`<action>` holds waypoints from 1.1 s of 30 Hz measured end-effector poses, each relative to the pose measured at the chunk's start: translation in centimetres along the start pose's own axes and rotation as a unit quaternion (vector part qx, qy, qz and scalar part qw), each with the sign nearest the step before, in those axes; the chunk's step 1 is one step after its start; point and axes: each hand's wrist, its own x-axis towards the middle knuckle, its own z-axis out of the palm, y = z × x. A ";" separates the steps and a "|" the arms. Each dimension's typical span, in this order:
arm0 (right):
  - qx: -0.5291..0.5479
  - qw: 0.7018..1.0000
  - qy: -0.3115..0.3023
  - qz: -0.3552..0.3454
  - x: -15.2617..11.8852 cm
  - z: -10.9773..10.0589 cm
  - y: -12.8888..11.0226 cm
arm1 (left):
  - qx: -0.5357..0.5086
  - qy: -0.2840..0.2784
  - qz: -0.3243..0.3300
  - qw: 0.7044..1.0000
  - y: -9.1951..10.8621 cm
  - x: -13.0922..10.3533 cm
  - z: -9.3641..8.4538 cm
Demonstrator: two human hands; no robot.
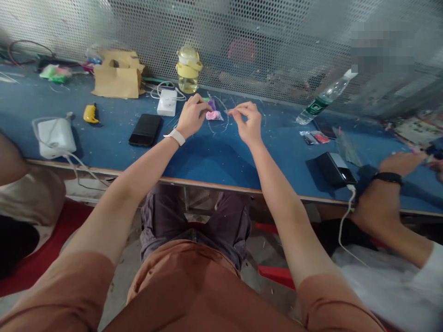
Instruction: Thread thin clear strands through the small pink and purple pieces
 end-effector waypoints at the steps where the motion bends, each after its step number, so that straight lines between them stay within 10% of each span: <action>1: 0.000 1.000 -0.005 -0.004 0.0 0.0 -0.1 | 0.001 -0.003 0.000 1.000 0.0 0.0 0.0; 33: 0.089 0.993 -0.062 0.036 -1.1 2.1 -1.8 | -0.120 -0.043 -0.077 0.989 1.9 -0.4 0.1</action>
